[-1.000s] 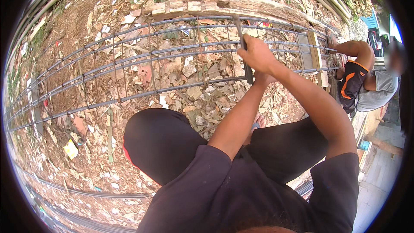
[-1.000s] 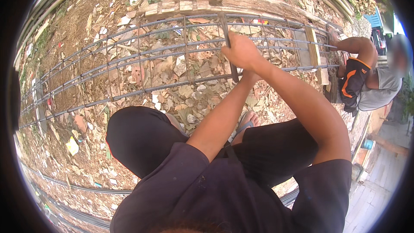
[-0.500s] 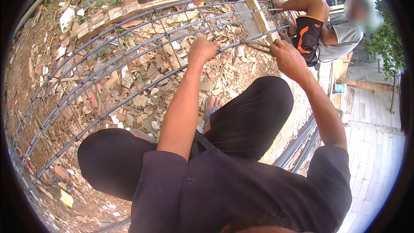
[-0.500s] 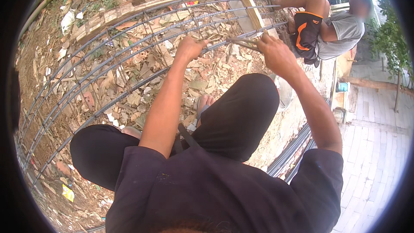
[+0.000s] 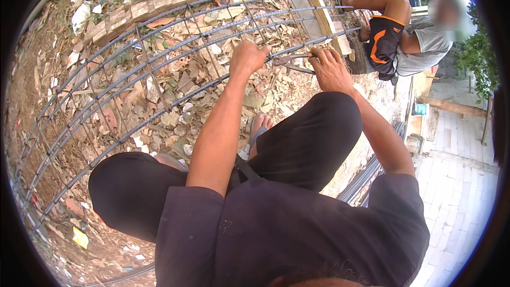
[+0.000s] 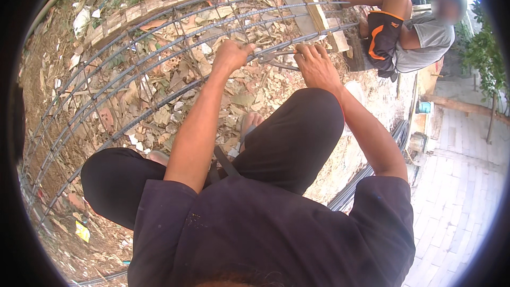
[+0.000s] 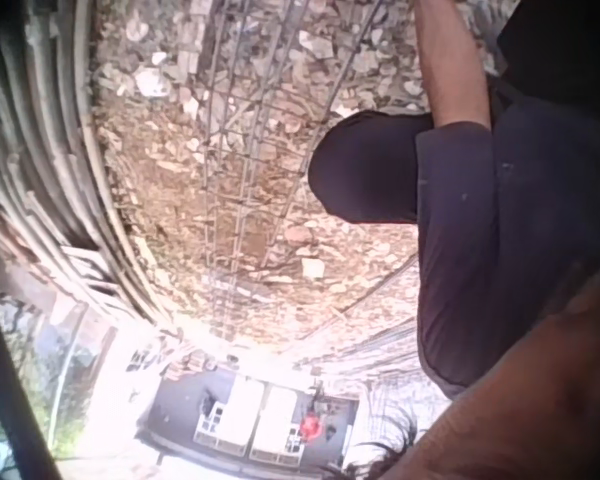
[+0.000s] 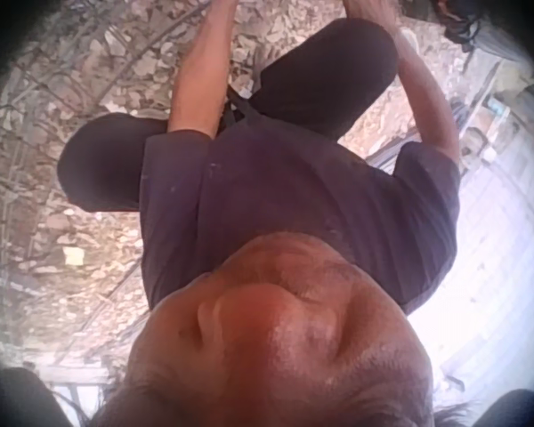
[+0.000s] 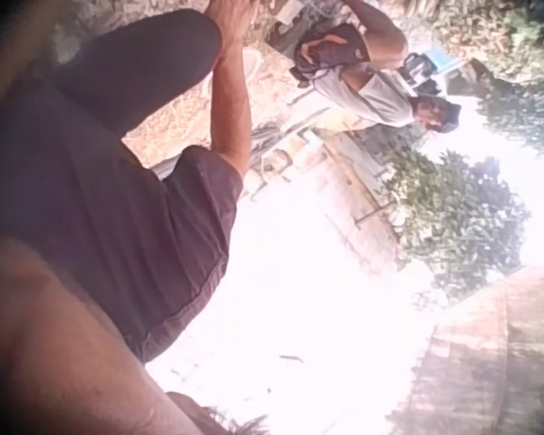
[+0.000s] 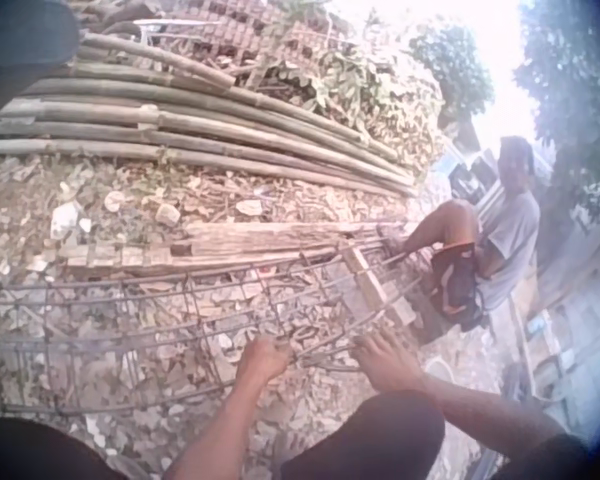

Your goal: The person assembles a metal rebar frame by using pliers to twist thin wire ties around the intersections of metal rods. The person positions the wire by hand and then tightens it using the tool to secure the structure.

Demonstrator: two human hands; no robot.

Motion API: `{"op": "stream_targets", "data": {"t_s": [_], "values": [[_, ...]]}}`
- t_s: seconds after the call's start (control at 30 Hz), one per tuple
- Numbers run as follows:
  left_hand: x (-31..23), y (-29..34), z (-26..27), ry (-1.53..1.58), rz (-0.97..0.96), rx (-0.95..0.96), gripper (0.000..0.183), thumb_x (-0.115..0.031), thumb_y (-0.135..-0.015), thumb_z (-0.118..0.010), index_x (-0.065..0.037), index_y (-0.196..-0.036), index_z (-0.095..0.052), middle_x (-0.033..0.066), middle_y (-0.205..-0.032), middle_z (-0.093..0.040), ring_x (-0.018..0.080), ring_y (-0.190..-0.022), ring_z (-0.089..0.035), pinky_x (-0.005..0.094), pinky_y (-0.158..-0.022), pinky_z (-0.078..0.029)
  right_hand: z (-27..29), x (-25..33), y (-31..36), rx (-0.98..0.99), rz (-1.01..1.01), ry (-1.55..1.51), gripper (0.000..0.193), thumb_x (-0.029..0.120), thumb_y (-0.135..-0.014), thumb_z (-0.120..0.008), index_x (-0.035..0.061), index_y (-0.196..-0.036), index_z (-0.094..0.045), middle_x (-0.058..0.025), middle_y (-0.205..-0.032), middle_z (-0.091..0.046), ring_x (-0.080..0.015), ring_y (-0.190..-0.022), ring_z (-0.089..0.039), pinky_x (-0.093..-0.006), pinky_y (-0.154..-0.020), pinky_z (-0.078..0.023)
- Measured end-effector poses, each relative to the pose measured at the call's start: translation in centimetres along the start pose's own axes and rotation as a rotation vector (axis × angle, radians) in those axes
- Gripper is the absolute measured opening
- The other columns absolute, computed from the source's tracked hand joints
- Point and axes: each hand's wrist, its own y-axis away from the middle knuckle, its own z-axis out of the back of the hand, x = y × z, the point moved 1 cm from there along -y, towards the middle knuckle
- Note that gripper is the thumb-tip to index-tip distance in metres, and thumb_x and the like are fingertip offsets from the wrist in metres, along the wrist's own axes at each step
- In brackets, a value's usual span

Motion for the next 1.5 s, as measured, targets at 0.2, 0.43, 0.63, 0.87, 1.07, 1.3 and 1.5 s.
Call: {"op": "stream_targets", "data": {"t_s": [0.2,0.43,0.63,0.87,1.07,1.3,1.5], "values": [[-0.2,0.4,0.1,-0.015,-0.004,-0.041,0.056,-0.050,-0.092,-0.074,0.002,-0.073,-0.072,0.0211,-0.074,-0.071,0.0348,-0.067,-0.068,0.0488,-0.071,-0.052,1.7,0.3,-1.1,0.012,0.018,0.049,0.032,0.011,-0.094,-0.056,0.0034,-0.124,-0.061,-0.0108,-0.130,-0.059,-0.0260,-0.130,-0.054,-0.0453,-0.112,-0.041],[-0.4,0.7,0.2,-0.021,0.016,-0.066,0.056,-0.051,-0.091,-0.074,0.004,-0.081,-0.074,0.0244,-0.088,-0.075,0.0384,-0.083,-0.074,0.0495,-0.076,-0.055,3.9,-0.1,-2.6,0.341,-0.181,-0.324,0.033,0.022,-0.094,-0.069,-0.0004,-0.116,-0.059,-0.0200,-0.099,-0.070,-0.0389,-0.095,-0.071,-0.0501,-0.087,-0.054],[-0.5,0.7,0.3,-0.015,0.024,-0.049,0.056,-0.051,-0.091,-0.075,0.004,-0.081,-0.075,0.0240,-0.089,-0.076,0.0381,-0.083,-0.075,0.0494,-0.076,-0.055,4.8,0.0,-3.6,0.709,-0.187,-0.793,0.067,0.034,-0.081,-0.085,-0.0026,-0.128,-0.054,-0.0275,-0.098,-0.071,-0.0412,-0.098,-0.071,-0.0501,-0.087,-0.055],[-0.2,0.1,0.2,-0.018,0.017,0.002,0.056,-0.052,-0.091,-0.075,0.003,-0.084,-0.075,0.0230,-0.089,-0.075,0.0365,-0.082,-0.074,0.0493,-0.076,-0.056,8.1,-0.9,-4.6,0.045,0.190,0.140,0.032,0.033,-0.097,-0.068,0.0069,-0.115,-0.063,-0.0069,-0.106,-0.066,-0.0249,-0.107,-0.065,-0.0398,-0.094,-0.054],[0.0,-0.7,0.1,-0.017,0.036,0.074,0.055,-0.053,-0.091,-0.076,0.002,-0.099,-0.078,0.0237,-0.108,-0.076,0.0384,-0.100,-0.075,0.0510,-0.084,-0.058,7.7,-5.1,-9.2,0.376,0.232,0.112,0.043,0.045,-0.104,-0.059,0.0034,-0.109,-0.068,-0.0123,-0.099,-0.069,-0.0300,-0.094,-0.069,-0.0444,-0.086,-0.055],[-0.1,0.0,0.0,-0.023,0.001,-0.020,0.054,-0.050,-0.092,-0.075,0.004,-0.086,-0.075,0.0211,-0.089,-0.075,0.0356,-0.086,-0.075,0.0477,-0.079,-0.057,3.6,-1.2,-1.7,0.723,-0.505,-0.778,0.068,0.057,-0.082,-0.084,-0.0073,-0.098,-0.069,-0.0152,-0.078,-0.071,-0.0288,-0.082,-0.074,-0.0407,-0.073,-0.054],[-0.2,0.0,0.3,-0.026,0.029,0.051,0.052,-0.049,-0.092,-0.076,0.003,-0.100,-0.078,0.0237,-0.106,-0.076,0.0380,-0.097,-0.075,0.0496,-0.081,-0.058,5.2,-1.7,-1.9,-0.085,0.042,0.062,0.039,0.021,-0.089,-0.071,0.0066,-0.124,-0.060,-0.0109,-0.119,-0.060,-0.0303,-0.104,-0.063,-0.0471,-0.084,-0.055]]}}
